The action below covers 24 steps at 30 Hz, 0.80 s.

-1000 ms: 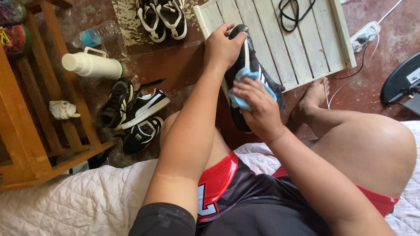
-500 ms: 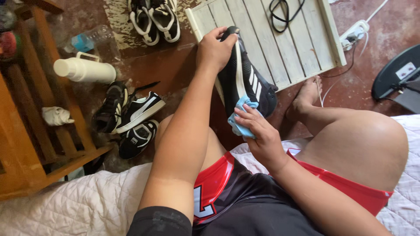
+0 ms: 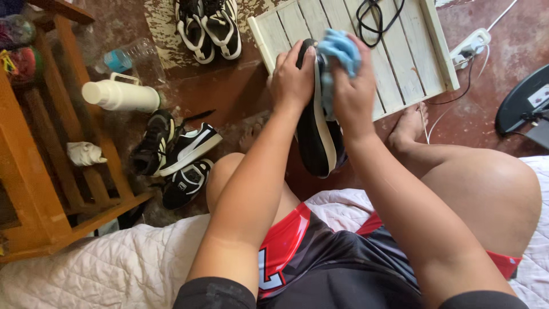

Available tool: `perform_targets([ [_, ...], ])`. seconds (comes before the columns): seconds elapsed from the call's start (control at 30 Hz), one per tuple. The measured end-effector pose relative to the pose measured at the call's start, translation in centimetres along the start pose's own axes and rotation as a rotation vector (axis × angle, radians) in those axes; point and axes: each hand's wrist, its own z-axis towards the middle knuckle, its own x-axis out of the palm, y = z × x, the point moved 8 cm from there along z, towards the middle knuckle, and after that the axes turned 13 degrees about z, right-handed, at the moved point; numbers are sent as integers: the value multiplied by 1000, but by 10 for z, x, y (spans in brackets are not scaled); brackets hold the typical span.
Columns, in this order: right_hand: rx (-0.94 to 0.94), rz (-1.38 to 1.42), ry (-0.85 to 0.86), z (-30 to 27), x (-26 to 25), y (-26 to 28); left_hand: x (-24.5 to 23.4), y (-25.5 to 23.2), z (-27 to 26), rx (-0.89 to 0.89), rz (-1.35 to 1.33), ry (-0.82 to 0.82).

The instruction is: The person sits on a bed and wipes a black and white sneaker with a blue cloth. They clean the upper, sides, and sole of the shoe, turning it over to reach different areas.

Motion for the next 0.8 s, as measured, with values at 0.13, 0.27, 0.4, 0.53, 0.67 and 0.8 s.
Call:
perform_targets([
  [0.13,-16,-111,89,5,26,-15,12,6,-5,143,-84,-212],
  [0.27,-38,-172,112,-3,26,-13,22,15,-1,263,-282,-218],
  [0.4,-93,-194,141,-7,23,-1,21,10,-1,352,-395,-216],
  [0.53,-104,-245,172,-21,20,6,24,12,0,298,-573,-174],
  [0.67,-134,-311,163,-31,19,12,22,12,3,261,-586,-138],
  [0.8,-154,-323,197,-38,12,12,26,17,-3,257,-609,-156],
])
